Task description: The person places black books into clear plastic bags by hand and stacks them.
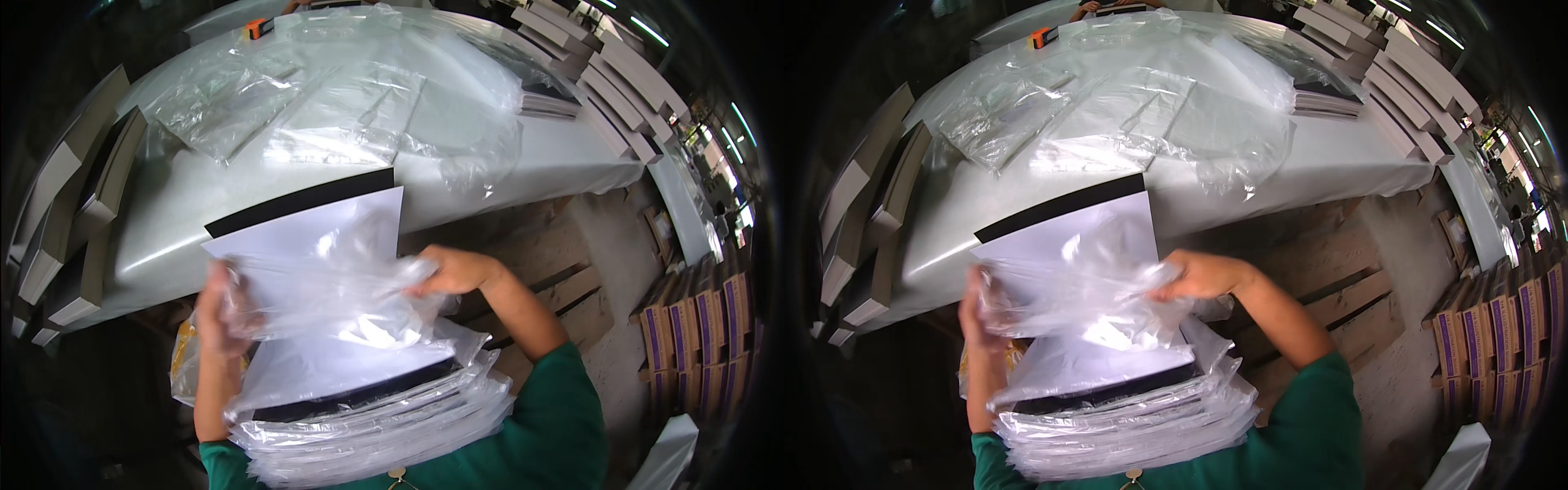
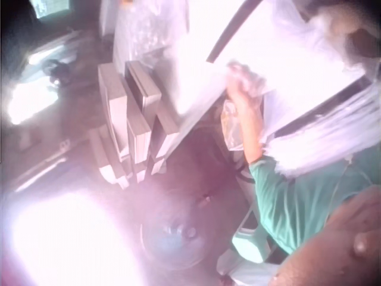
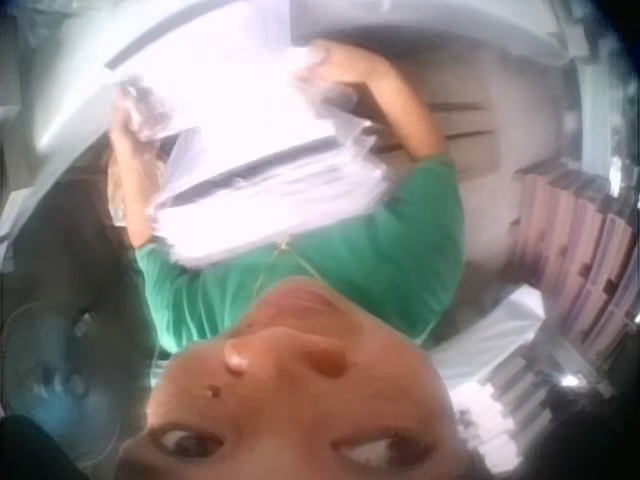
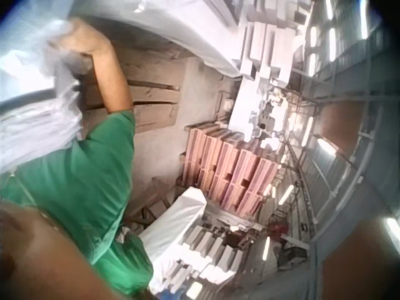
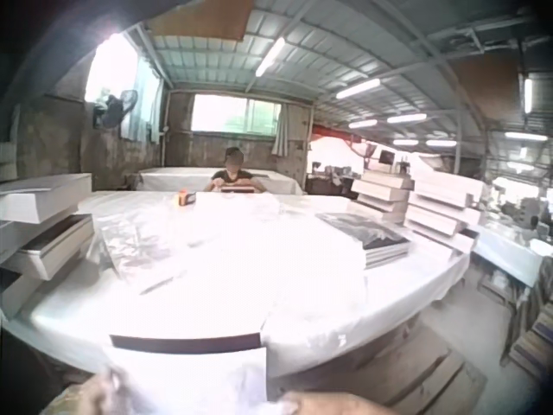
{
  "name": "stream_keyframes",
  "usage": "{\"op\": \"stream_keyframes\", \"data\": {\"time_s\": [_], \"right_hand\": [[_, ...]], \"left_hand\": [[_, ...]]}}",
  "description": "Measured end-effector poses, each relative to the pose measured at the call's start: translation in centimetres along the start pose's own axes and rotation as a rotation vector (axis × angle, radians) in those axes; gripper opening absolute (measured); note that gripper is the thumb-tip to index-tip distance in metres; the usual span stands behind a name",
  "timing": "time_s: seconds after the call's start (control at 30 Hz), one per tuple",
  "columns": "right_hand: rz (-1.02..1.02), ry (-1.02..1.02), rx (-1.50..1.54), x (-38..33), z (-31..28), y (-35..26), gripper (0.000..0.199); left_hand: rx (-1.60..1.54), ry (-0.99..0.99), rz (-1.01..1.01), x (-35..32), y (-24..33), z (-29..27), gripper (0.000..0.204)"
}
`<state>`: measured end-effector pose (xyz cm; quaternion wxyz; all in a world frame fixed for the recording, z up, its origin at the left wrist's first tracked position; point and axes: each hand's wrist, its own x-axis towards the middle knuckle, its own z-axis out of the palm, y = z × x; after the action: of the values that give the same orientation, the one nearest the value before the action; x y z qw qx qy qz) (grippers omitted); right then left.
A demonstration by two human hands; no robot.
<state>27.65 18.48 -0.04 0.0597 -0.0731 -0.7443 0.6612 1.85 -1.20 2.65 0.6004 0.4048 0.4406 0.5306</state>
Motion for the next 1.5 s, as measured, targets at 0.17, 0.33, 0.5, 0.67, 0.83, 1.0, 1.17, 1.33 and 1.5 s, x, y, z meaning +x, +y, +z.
{"op": "stream_keyframes", "data": {"time_s": [0.17, 0.33, 0.5, 0.67, 0.83, 1.0, 1.17, 1.33, 1.5], "right_hand": [[-0.172, -0.043, 1.179, -1.1, -1.0, 1.8, 0.021], [-0.073, -0.072, 0.417, -0.9, 1.1, 1.5, 0.045], [-0.548, 0.025, 1.279, 0.5, 3.5, 2.7, 0.073], [-0.238, 0.953, 0.22, 3.1, 4.7, 1.5, 0.026], [-0.548, 1.478, -0.975, 5.1, 3.0, -2.8, 0.01], [-0.397, 1.082, -0.964, 4.8, 3.7, -3.5, 0.053], [-0.362, 0.681, -0.185, -2.6, 2.7, -1.7, 0.03], [0.2, 0.489, 0.929, -3.4, 3.2, 9.3, 0.036], [0.342, 0.635, 0.692, -1.8, 4.7, 20.1, 0.032]], "left_hand": [[0.451, -0.172, -0.064, -0.9, -1.0, -1.7, 0.042], [-0.424, 0.476, 0.015, -1.2, -2.1, -2.7, 0.031], [-0.144, -0.42, 0.134, -2.2, -4.9, -3.1, 0.02], [-0.387, -0.492, 0.687, -3.8, -3.2, -4.5, 0.027], [0.516, 0.573, 0.572, -1.9, 0.4, -4.4, 0.023], [0.865, 0.699, 0.608, -1.8, 1.8, -4.6, 0.008], [0.3, 0.024, -0.09, -5.3, -0.4, -7.5, 0.01], [-0.319, 0.123, -0.116, -2.5, -10.0, -12.2, 0.022], [-0.428, 0.086, -0.114, -1.6, -19.7, -15.4, 0.011]]}}
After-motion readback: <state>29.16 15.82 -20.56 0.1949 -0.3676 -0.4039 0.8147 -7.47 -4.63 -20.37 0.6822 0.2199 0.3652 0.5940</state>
